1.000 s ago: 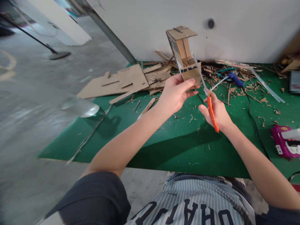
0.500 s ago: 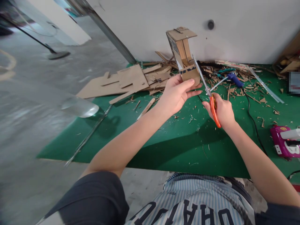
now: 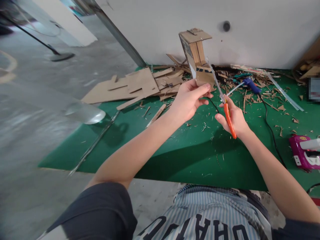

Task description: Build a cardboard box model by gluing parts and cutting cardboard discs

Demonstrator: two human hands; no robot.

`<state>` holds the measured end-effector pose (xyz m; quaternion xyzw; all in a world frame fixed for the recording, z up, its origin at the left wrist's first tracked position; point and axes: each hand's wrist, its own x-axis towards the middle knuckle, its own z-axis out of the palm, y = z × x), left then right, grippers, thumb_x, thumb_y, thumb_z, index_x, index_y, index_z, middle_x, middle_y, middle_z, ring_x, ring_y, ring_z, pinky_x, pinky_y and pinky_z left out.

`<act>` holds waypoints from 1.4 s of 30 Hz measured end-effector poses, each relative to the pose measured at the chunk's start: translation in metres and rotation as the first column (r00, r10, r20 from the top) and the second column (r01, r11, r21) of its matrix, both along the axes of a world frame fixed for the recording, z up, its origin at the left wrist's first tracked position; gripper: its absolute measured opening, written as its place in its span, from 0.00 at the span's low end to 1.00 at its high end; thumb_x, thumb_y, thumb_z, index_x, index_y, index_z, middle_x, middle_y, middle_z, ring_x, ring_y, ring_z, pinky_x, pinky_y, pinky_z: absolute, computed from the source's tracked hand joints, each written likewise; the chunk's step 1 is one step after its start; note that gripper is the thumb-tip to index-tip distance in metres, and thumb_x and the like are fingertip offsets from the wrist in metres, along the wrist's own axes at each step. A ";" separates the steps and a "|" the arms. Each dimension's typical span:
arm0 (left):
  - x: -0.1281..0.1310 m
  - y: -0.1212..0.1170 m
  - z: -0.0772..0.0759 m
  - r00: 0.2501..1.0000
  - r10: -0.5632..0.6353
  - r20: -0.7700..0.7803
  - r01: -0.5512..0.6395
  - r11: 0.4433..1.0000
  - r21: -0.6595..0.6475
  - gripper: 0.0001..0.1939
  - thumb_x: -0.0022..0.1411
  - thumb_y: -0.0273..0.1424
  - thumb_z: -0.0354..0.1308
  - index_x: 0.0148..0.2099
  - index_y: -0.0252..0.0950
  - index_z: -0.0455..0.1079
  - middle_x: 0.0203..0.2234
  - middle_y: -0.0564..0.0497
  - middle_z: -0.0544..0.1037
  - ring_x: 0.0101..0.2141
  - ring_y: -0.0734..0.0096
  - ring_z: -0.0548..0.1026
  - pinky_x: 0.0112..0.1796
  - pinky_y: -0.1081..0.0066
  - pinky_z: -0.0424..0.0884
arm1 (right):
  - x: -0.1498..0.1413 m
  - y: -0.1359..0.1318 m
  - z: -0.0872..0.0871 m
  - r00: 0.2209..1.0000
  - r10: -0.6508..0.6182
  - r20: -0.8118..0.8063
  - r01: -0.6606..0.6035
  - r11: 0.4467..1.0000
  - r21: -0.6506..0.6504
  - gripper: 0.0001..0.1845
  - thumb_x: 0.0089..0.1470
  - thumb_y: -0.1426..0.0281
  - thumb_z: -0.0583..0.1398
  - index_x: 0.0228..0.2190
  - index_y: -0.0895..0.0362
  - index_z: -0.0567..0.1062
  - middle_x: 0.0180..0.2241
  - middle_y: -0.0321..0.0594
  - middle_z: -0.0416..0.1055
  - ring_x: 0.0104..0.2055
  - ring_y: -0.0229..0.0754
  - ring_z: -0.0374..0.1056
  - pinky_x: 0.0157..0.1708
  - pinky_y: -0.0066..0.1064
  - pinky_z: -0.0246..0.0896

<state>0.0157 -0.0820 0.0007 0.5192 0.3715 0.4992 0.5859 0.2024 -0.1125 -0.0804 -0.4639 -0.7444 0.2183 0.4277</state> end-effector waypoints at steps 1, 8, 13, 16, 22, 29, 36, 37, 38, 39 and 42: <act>0.000 -0.001 0.000 1.000 0.005 -0.013 -0.005 1.000 0.003 0.09 0.63 0.34 0.66 0.40 0.36 0.72 0.38 0.50 0.81 0.34 0.75 0.79 0.27 0.78 0.72 | 0.000 0.000 0.000 1.000 -0.007 0.007 0.007 1.000 -0.006 0.52 0.53 0.37 0.55 0.65 0.62 0.63 0.44 0.52 0.80 0.49 0.57 0.77 0.47 0.49 0.73; 0.001 -0.003 0.000 0.999 0.026 -0.026 -0.026 1.000 0.013 0.06 0.63 0.32 0.66 0.37 0.36 0.72 0.34 0.51 0.80 0.31 0.77 0.76 0.27 0.76 0.68 | -0.003 -0.004 0.008 0.997 -0.059 0.058 0.061 0.998 -0.026 0.48 0.54 0.38 0.54 0.61 0.61 0.67 0.45 0.52 0.80 0.39 0.52 0.78 0.43 0.46 0.72; 0.003 -0.003 0.000 1.000 0.016 -0.016 -0.016 0.999 0.032 0.07 0.62 0.30 0.67 0.33 0.36 0.72 0.28 0.53 0.77 0.28 0.79 0.74 0.27 0.77 0.66 | -0.006 -0.007 0.016 0.987 -0.118 0.107 0.118 0.993 0.006 0.43 0.57 0.39 0.53 0.55 0.62 0.72 0.34 0.48 0.79 0.31 0.48 0.76 0.37 0.42 0.71; 0.004 -0.004 0.000 1.000 0.005 -0.004 -0.004 1.000 0.015 0.06 0.62 0.29 0.65 0.34 0.35 0.71 0.28 0.54 0.77 0.28 0.80 0.72 0.27 0.78 0.66 | -0.007 -0.009 0.018 0.969 -0.203 0.143 0.205 0.979 0.005 0.37 0.60 0.41 0.50 0.49 0.60 0.75 0.23 0.41 0.74 0.25 0.47 0.73 0.31 0.41 0.68; 0.004 -0.004 0.000 0.999 0.008 0.043 -0.007 1.000 -0.025 0.04 0.63 0.28 0.63 0.40 0.36 0.71 0.34 0.53 0.78 0.29 0.82 0.73 0.28 0.80 0.68 | -0.005 -0.010 0.014 0.948 -0.294 0.126 0.297 0.955 -0.007 0.33 0.60 0.40 0.50 0.39 0.55 0.76 0.19 0.39 0.72 0.22 0.46 0.71 0.28 0.41 0.67; 0.000 0.002 -0.001 1.000 0.024 0.001 -0.024 1.000 0.015 0.08 0.65 0.33 0.61 0.44 0.37 0.71 0.39 0.50 0.80 0.32 0.77 0.78 0.31 0.77 0.72 | -0.005 -0.005 0.005 0.995 -0.089 -0.051 0.087 0.995 -0.044 0.46 0.56 0.37 0.52 0.62 0.56 0.64 0.46 0.50 0.80 0.45 0.54 0.78 0.46 0.48 0.73; 0.000 -0.002 0.002 0.996 0.045 -0.075 -0.041 0.998 0.049 0.06 0.65 0.33 0.61 0.41 0.36 0.71 0.34 0.50 0.81 0.31 0.73 0.80 0.33 0.71 0.75 | -0.007 -0.006 0.010 1.000 -0.027 0.014 0.029 0.995 -0.098 0.46 0.55 0.39 0.55 0.62 0.59 0.64 0.48 0.53 0.79 0.42 0.53 0.78 0.47 0.50 0.71; 0.000 -0.002 0.002 0.995 0.047 -0.083 -0.042 0.997 0.061 0.06 0.65 0.34 0.62 0.40 0.36 0.71 0.34 0.50 0.81 0.30 0.73 0.80 0.33 0.71 0.75 | -0.007 -0.006 0.011 1.000 -0.023 0.019 0.025 0.995 -0.098 0.46 0.54 0.39 0.55 0.61 0.59 0.64 0.48 0.53 0.79 0.41 0.53 0.78 0.46 0.50 0.71; 0.000 -0.002 0.002 0.995 0.048 -0.092 -0.041 0.996 0.075 0.07 0.65 0.34 0.63 0.39 0.36 0.71 0.33 0.50 0.81 0.29 0.73 0.80 0.33 0.70 0.75 | -0.007 -0.007 0.012 0.999 -0.023 0.022 0.025 0.995 -0.096 0.46 0.55 0.39 0.55 0.61 0.58 0.64 0.48 0.53 0.79 0.41 0.53 0.78 0.46 0.49 0.71; 0.000 -0.003 0.001 0.994 0.051 -0.101 -0.042 0.995 0.089 0.07 0.65 0.34 0.64 0.38 0.36 0.71 0.33 0.50 0.81 0.29 0.73 0.80 0.33 0.70 0.74 | -0.007 -0.007 0.013 0.999 -0.027 0.025 0.029 0.995 -0.091 0.45 0.55 0.39 0.54 0.61 0.58 0.64 0.47 0.52 0.79 0.42 0.53 0.78 0.47 0.49 0.71; 0.000 -0.004 0.002 0.991 0.054 -0.122 -0.040 0.993 0.114 0.08 0.64 0.34 0.65 0.36 0.36 0.71 0.32 0.50 0.80 0.29 0.73 0.79 0.34 0.70 0.74 | -0.007 -0.008 0.014 0.998 -0.040 0.038 0.043 0.996 -0.077 0.44 0.56 0.38 0.53 0.60 0.57 0.66 0.45 0.50 0.80 0.43 0.53 0.78 0.47 0.49 0.71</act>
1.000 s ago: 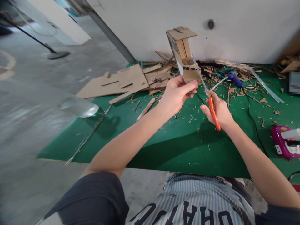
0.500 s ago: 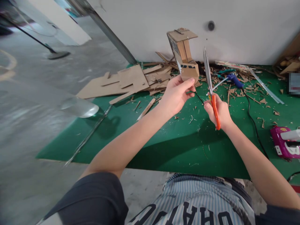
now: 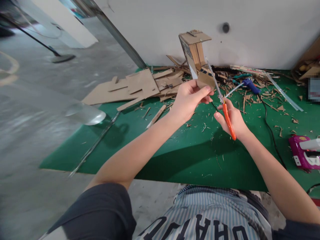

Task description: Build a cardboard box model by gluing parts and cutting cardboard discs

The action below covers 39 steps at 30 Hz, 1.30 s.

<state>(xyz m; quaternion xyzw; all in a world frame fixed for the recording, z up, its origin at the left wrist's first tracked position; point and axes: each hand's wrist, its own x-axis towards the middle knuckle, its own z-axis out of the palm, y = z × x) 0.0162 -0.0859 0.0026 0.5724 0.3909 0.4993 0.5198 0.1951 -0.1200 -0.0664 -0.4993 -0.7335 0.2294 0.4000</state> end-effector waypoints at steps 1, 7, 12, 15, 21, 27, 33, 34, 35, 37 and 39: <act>0.000 -0.001 0.001 1.000 -0.002 -0.001 0.002 1.000 0.002 0.08 0.64 0.33 0.65 0.35 0.36 0.71 0.32 0.50 0.80 0.30 0.74 0.79 0.34 0.70 0.74 | 0.000 0.000 0.000 1.000 -0.005 0.007 0.005 1.000 0.004 0.44 0.56 0.38 0.53 0.60 0.57 0.67 0.45 0.50 0.80 0.43 0.53 0.78 0.46 0.49 0.71; 0.002 -0.003 0.002 1.000 0.022 0.020 -0.022 0.999 0.023 0.08 0.65 0.31 0.64 0.33 0.36 0.70 0.30 0.52 0.79 0.29 0.76 0.77 0.33 0.72 0.72 | -0.002 -0.001 0.001 0.998 -0.036 0.044 0.035 0.999 0.026 0.43 0.56 0.37 0.52 0.55 0.58 0.70 0.45 0.52 0.79 0.39 0.53 0.78 0.44 0.48 0.72; 0.003 -0.002 -0.002 0.999 0.014 0.036 -0.015 0.999 0.050 0.09 0.64 0.34 0.66 0.34 0.36 0.71 0.30 0.51 0.80 0.29 0.76 0.78 0.31 0.74 0.73 | -0.005 -0.003 0.005 0.998 -0.057 0.035 0.056 0.998 0.028 0.43 0.58 0.38 0.50 0.54 0.60 0.71 0.43 0.53 0.80 0.37 0.51 0.77 0.43 0.47 0.72; 0.003 -0.002 -0.003 1.000 0.021 0.022 -0.022 0.999 0.044 0.09 0.65 0.35 0.65 0.35 0.36 0.71 0.30 0.51 0.81 0.30 0.76 0.79 0.32 0.74 0.75 | -0.005 -0.003 0.007 0.997 -0.063 0.033 0.062 0.997 0.037 0.42 0.58 0.38 0.49 0.53 0.59 0.72 0.40 0.50 0.80 0.35 0.50 0.77 0.40 0.45 0.72; 0.003 -0.003 -0.002 0.999 -0.017 0.046 0.015 0.999 0.047 0.08 0.65 0.32 0.64 0.33 0.35 0.71 0.29 0.51 0.80 0.29 0.77 0.79 0.34 0.73 0.75 | -0.006 -0.006 0.007 0.976 -0.188 0.109 0.181 0.981 0.068 0.36 0.61 0.40 0.48 0.48 0.57 0.75 0.27 0.44 0.77 0.27 0.49 0.74 0.31 0.43 0.67; 0.002 -0.003 0.000 0.999 -0.008 0.049 0.008 1.000 0.018 0.06 0.65 0.32 0.63 0.37 0.36 0.71 0.31 0.52 0.80 0.29 0.79 0.77 0.31 0.76 0.73 | -0.006 -0.006 0.005 0.948 -0.302 0.101 0.292 0.950 0.109 0.30 0.61 0.41 0.50 0.36 0.52 0.76 0.20 0.40 0.72 0.21 0.47 0.70 0.26 0.41 0.65; -0.001 0.003 0.000 0.997 -0.007 0.073 0.009 1.000 -0.018 0.10 0.66 0.32 0.60 0.32 0.38 0.66 0.26 0.56 0.72 0.27 0.80 0.73 0.28 0.77 0.71 | -0.003 -0.003 0.002 0.987 -0.162 -0.017 0.162 0.987 0.000 0.39 0.58 0.39 0.51 0.54 0.57 0.70 0.34 0.46 0.82 0.29 0.48 0.76 0.34 0.44 0.71; -0.001 0.004 -0.001 0.997 -0.003 0.083 0.005 1.000 -0.017 0.10 0.66 0.33 0.60 0.32 0.38 0.66 0.26 0.56 0.72 0.27 0.80 0.73 0.29 0.77 0.71 | -0.002 -0.003 0.001 0.990 -0.134 -0.033 0.134 0.991 0.006 0.41 0.57 0.38 0.51 0.56 0.56 0.68 0.39 0.48 0.82 0.32 0.49 0.77 0.35 0.44 0.71; -0.001 0.005 -0.001 0.995 0.002 0.096 0.000 1.000 -0.015 0.10 0.66 0.34 0.61 0.33 0.38 0.66 0.27 0.55 0.73 0.28 0.79 0.74 0.29 0.76 0.72 | -0.002 -0.003 0.000 0.993 -0.112 -0.040 0.113 0.993 0.018 0.42 0.56 0.38 0.52 0.58 0.56 0.67 0.42 0.49 0.82 0.34 0.50 0.78 0.37 0.45 0.72; -0.002 0.005 -0.002 0.993 0.016 0.113 -0.014 1.000 -0.018 0.09 0.66 0.36 0.62 0.35 0.38 0.67 0.29 0.54 0.74 0.29 0.78 0.77 0.31 0.75 0.73 | -0.002 -0.002 -0.002 0.996 -0.083 -0.041 0.085 0.996 0.034 0.42 0.56 0.39 0.53 0.59 0.55 0.65 0.44 0.50 0.81 0.38 0.52 0.78 0.41 0.48 0.72; -0.001 0.006 -0.003 0.994 0.027 0.105 -0.024 0.999 -0.028 0.10 0.65 0.37 0.63 0.36 0.38 0.68 0.32 0.53 0.77 0.32 0.75 0.79 0.33 0.73 0.74 | -0.003 -0.002 -0.002 0.997 -0.056 -0.045 0.058 0.998 0.029 0.43 0.55 0.39 0.54 0.60 0.56 0.65 0.44 0.50 0.81 0.41 0.54 0.79 0.43 0.49 0.72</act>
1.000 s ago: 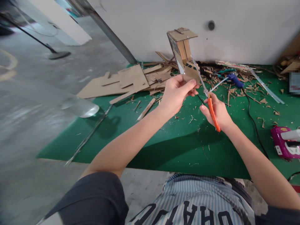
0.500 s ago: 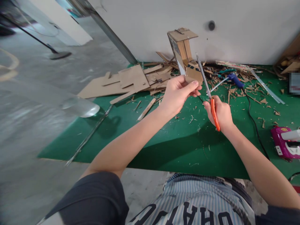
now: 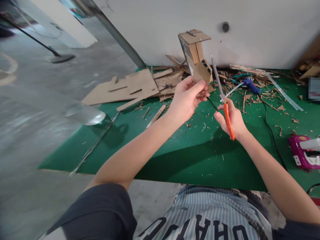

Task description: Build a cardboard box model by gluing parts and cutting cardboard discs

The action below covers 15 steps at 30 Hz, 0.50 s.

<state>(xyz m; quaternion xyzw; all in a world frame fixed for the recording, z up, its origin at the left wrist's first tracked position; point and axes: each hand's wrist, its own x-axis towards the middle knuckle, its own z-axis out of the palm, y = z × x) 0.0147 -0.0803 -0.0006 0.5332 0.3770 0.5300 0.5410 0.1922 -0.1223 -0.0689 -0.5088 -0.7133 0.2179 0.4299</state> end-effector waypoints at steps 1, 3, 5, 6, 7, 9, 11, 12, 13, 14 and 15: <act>0.000 0.000 -0.001 1.000 0.000 -0.010 0.000 1.000 -0.004 0.10 0.65 0.37 0.63 0.37 0.38 0.68 0.33 0.52 0.77 0.33 0.74 0.80 0.34 0.72 0.75 | -0.001 0.000 0.000 1.000 0.011 0.000 -0.011 1.000 -0.006 0.43 0.54 0.39 0.55 0.60 0.56 0.65 0.44 0.50 0.81 0.42 0.54 0.79 0.44 0.49 0.72; 0.001 0.000 -0.002 1.000 -0.014 -0.027 0.014 1.000 -0.010 0.10 0.65 0.38 0.64 0.37 0.38 0.69 0.34 0.52 0.79 0.34 0.72 0.81 0.35 0.70 0.76 | -0.002 0.000 0.000 1.000 0.022 0.011 -0.022 1.000 -0.014 0.43 0.54 0.40 0.56 0.59 0.56 0.65 0.44 0.49 0.81 0.42 0.54 0.79 0.45 0.49 0.72; 0.002 -0.001 -0.002 0.999 -0.035 -0.033 0.034 0.999 -0.024 0.10 0.64 0.37 0.64 0.37 0.38 0.70 0.33 0.51 0.80 0.34 0.71 0.82 0.35 0.71 0.76 | -0.003 -0.001 0.002 0.999 0.022 0.028 -0.022 1.000 -0.017 0.42 0.54 0.41 0.56 0.59 0.56 0.65 0.44 0.49 0.81 0.40 0.53 0.79 0.44 0.49 0.72; 0.002 -0.002 -0.001 0.999 -0.043 -0.033 0.042 0.999 -0.033 0.09 0.64 0.36 0.65 0.37 0.37 0.70 0.33 0.51 0.80 0.33 0.71 0.81 0.35 0.71 0.76 | -0.003 -0.001 0.002 0.999 0.020 0.033 -0.020 1.000 -0.017 0.41 0.54 0.42 0.56 0.59 0.56 0.66 0.43 0.49 0.81 0.39 0.52 0.78 0.44 0.49 0.73; 0.003 -0.003 -0.001 0.998 -0.048 -0.034 0.047 0.998 -0.041 0.09 0.64 0.36 0.65 0.36 0.37 0.70 0.33 0.51 0.80 0.33 0.72 0.81 0.34 0.72 0.76 | -0.003 -0.001 0.003 0.999 0.017 0.036 -0.017 1.000 -0.015 0.41 0.54 0.42 0.56 0.59 0.56 0.66 0.43 0.48 0.81 0.38 0.52 0.78 0.44 0.49 0.73; 0.003 -0.005 0.001 0.998 -0.058 -0.033 0.056 0.997 -0.049 0.09 0.63 0.35 0.65 0.36 0.37 0.70 0.31 0.51 0.80 0.32 0.73 0.81 0.33 0.73 0.76 | -0.003 -0.001 0.004 0.999 0.009 0.036 -0.009 1.000 -0.014 0.41 0.54 0.42 0.56 0.59 0.57 0.66 0.43 0.48 0.81 0.37 0.52 0.78 0.43 0.49 0.72; 0.002 -0.006 0.002 0.997 -0.070 -0.023 0.069 0.996 -0.048 0.09 0.63 0.34 0.65 0.35 0.36 0.70 0.30 0.52 0.80 0.31 0.75 0.80 0.33 0.74 0.75 | -0.003 -0.001 0.005 0.999 0.001 0.033 -0.001 1.000 -0.015 0.41 0.54 0.42 0.56 0.58 0.58 0.67 0.42 0.49 0.81 0.38 0.52 0.78 0.44 0.49 0.72; 0.002 -0.006 0.003 0.997 -0.077 -0.015 0.076 0.996 -0.047 0.08 0.63 0.33 0.65 0.34 0.36 0.71 0.29 0.52 0.79 0.30 0.76 0.79 0.33 0.75 0.75 | -0.003 -0.001 0.005 0.999 0.000 0.033 0.001 1.000 -0.016 0.41 0.54 0.42 0.56 0.57 0.58 0.67 0.42 0.50 0.81 0.38 0.52 0.78 0.44 0.49 0.72; 0.001 -0.006 0.004 0.996 -0.084 -0.008 0.084 0.995 -0.046 0.08 0.63 0.33 0.65 0.34 0.36 0.71 0.29 0.52 0.79 0.30 0.77 0.79 0.33 0.75 0.75 | -0.003 -0.001 0.004 0.999 0.000 0.034 0.001 1.000 -0.017 0.41 0.54 0.42 0.56 0.57 0.58 0.67 0.42 0.50 0.81 0.39 0.53 0.78 0.44 0.49 0.72; 0.000 -0.006 0.004 0.996 -0.090 -0.003 0.090 0.995 -0.047 0.07 0.63 0.32 0.65 0.34 0.36 0.71 0.28 0.52 0.79 0.30 0.77 0.78 0.33 0.76 0.75 | -0.003 -0.001 0.004 0.999 0.001 0.037 -0.001 1.000 -0.016 0.41 0.54 0.42 0.56 0.57 0.58 0.67 0.42 0.50 0.81 0.39 0.53 0.78 0.44 0.49 0.72; 0.000 -0.006 0.004 0.995 -0.096 -0.002 0.096 0.994 -0.048 0.07 0.63 0.32 0.65 0.34 0.36 0.72 0.28 0.52 0.79 0.29 0.78 0.78 0.33 0.76 0.75 | -0.003 -0.001 0.004 0.999 0.003 0.041 -0.003 1.000 -0.014 0.41 0.54 0.42 0.56 0.57 0.58 0.67 0.42 0.50 0.81 0.39 0.53 0.78 0.44 0.49 0.72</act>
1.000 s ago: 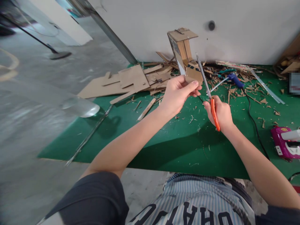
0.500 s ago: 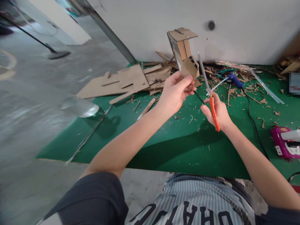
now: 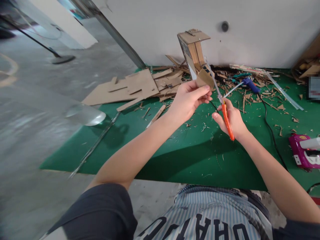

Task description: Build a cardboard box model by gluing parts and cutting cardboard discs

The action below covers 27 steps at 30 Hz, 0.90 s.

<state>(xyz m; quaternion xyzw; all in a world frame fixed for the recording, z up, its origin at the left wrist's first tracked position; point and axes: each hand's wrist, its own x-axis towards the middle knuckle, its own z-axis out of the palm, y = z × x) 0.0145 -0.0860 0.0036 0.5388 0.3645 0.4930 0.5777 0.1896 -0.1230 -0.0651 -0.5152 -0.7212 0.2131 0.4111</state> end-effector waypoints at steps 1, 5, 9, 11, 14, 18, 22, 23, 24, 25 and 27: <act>-0.001 0.001 0.000 1.000 -0.007 -0.001 0.007 1.000 -0.001 0.07 0.63 0.32 0.64 0.34 0.36 0.72 0.28 0.52 0.79 0.29 0.78 0.78 0.34 0.76 0.75 | 0.000 0.000 0.000 1.000 0.003 0.005 -0.003 1.000 0.002 0.41 0.53 0.42 0.56 0.58 0.58 0.67 0.42 0.49 0.81 0.39 0.53 0.79 0.44 0.49 0.72; -0.001 0.002 -0.001 1.000 -0.024 0.013 0.024 1.000 0.002 0.07 0.63 0.32 0.64 0.34 0.35 0.72 0.28 0.52 0.78 0.27 0.79 0.76 0.33 0.76 0.75 | 0.001 0.000 -0.002 1.000 0.004 0.019 -0.004 1.000 0.019 0.41 0.54 0.42 0.55 0.57 0.59 0.67 0.42 0.51 0.81 0.40 0.54 0.79 0.44 0.49 0.72; -0.001 0.001 -0.001 0.999 -0.020 0.031 0.019 0.999 0.028 0.07 0.63 0.31 0.63 0.33 0.35 0.71 0.27 0.52 0.77 0.27 0.78 0.76 0.32 0.75 0.74 | 0.000 0.000 -0.001 1.000 -0.002 0.031 0.001 0.999 0.034 0.41 0.55 0.41 0.55 0.56 0.59 0.68 0.41 0.50 0.81 0.38 0.52 0.78 0.42 0.46 0.72; -0.001 0.000 0.000 1.000 -0.019 0.010 0.018 0.998 0.057 0.08 0.63 0.30 0.63 0.32 0.35 0.71 0.27 0.52 0.77 0.27 0.78 0.76 0.32 0.74 0.75 | -0.001 -0.001 0.002 0.998 -0.027 0.059 0.025 0.999 0.040 0.38 0.57 0.41 0.53 0.54 0.59 0.70 0.38 0.48 0.81 0.36 0.50 0.78 0.39 0.44 0.71; -0.001 0.000 0.001 0.998 0.012 -0.061 -0.006 0.995 0.095 0.09 0.63 0.32 0.64 0.32 0.35 0.70 0.27 0.52 0.78 0.28 0.76 0.77 0.33 0.72 0.76 | -0.003 -0.003 0.006 0.984 -0.107 0.139 0.103 0.994 0.038 0.37 0.61 0.43 0.50 0.52 0.61 0.72 0.28 0.44 0.77 0.29 0.50 0.75 0.32 0.41 0.67; -0.001 0.000 0.002 0.997 0.025 -0.073 -0.017 0.994 0.110 0.09 0.64 0.32 0.64 0.32 0.35 0.70 0.26 0.53 0.77 0.27 0.77 0.77 0.33 0.73 0.76 | -0.005 -0.007 0.011 0.948 -0.220 0.232 0.215 0.976 0.047 0.35 0.63 0.43 0.45 0.44 0.58 0.75 0.21 0.41 0.70 0.22 0.48 0.69 0.26 0.40 0.59; 0.001 0.001 0.001 1.000 0.018 -0.006 -0.017 0.996 0.089 0.07 0.64 0.29 0.62 0.32 0.35 0.70 0.26 0.54 0.75 0.26 0.79 0.74 0.31 0.75 0.75 | -0.005 -0.008 0.010 0.944 -0.263 0.197 0.255 0.965 0.068 0.32 0.64 0.43 0.45 0.35 0.55 0.74 0.20 0.42 0.71 0.21 0.47 0.69 0.26 0.40 0.60; 0.001 0.002 0.000 1.000 0.029 0.008 -0.030 0.996 0.081 0.07 0.64 0.28 0.61 0.32 0.35 0.69 0.26 0.54 0.74 0.26 0.79 0.73 0.31 0.75 0.75 | -0.004 -0.007 0.009 0.947 -0.262 0.184 0.254 0.965 0.069 0.32 0.63 0.42 0.46 0.36 0.55 0.74 0.20 0.42 0.71 0.21 0.47 0.70 0.27 0.40 0.62; 0.001 0.003 -0.001 0.999 0.041 0.020 -0.042 0.996 0.076 0.07 0.64 0.28 0.61 0.32 0.36 0.69 0.25 0.54 0.73 0.26 0.79 0.73 0.31 0.75 0.75 | -0.004 -0.007 0.008 0.951 -0.258 0.171 0.250 0.966 0.066 0.32 0.63 0.42 0.47 0.37 0.55 0.74 0.20 0.41 0.72 0.22 0.48 0.71 0.28 0.41 0.63; 0.001 0.004 -0.002 0.998 0.050 0.028 -0.052 0.996 0.078 0.08 0.65 0.28 0.61 0.32 0.36 0.68 0.25 0.55 0.72 0.26 0.79 0.72 0.30 0.76 0.74 | -0.003 -0.006 0.006 0.956 -0.247 0.158 0.240 0.969 0.059 0.33 0.62 0.41 0.47 0.40 0.55 0.74 0.20 0.41 0.73 0.23 0.48 0.72 0.28 0.41 0.65; 0.000 0.007 -0.004 0.997 0.064 0.034 -0.067 0.993 0.099 0.09 0.65 0.30 0.61 0.32 0.36 0.67 0.24 0.55 0.70 0.27 0.79 0.72 0.30 0.76 0.74 | -0.002 -0.005 0.005 0.974 -0.194 0.117 0.191 0.981 0.039 0.35 0.60 0.40 0.48 0.45 0.57 0.73 0.24 0.43 0.77 0.25 0.49 0.74 0.30 0.42 0.67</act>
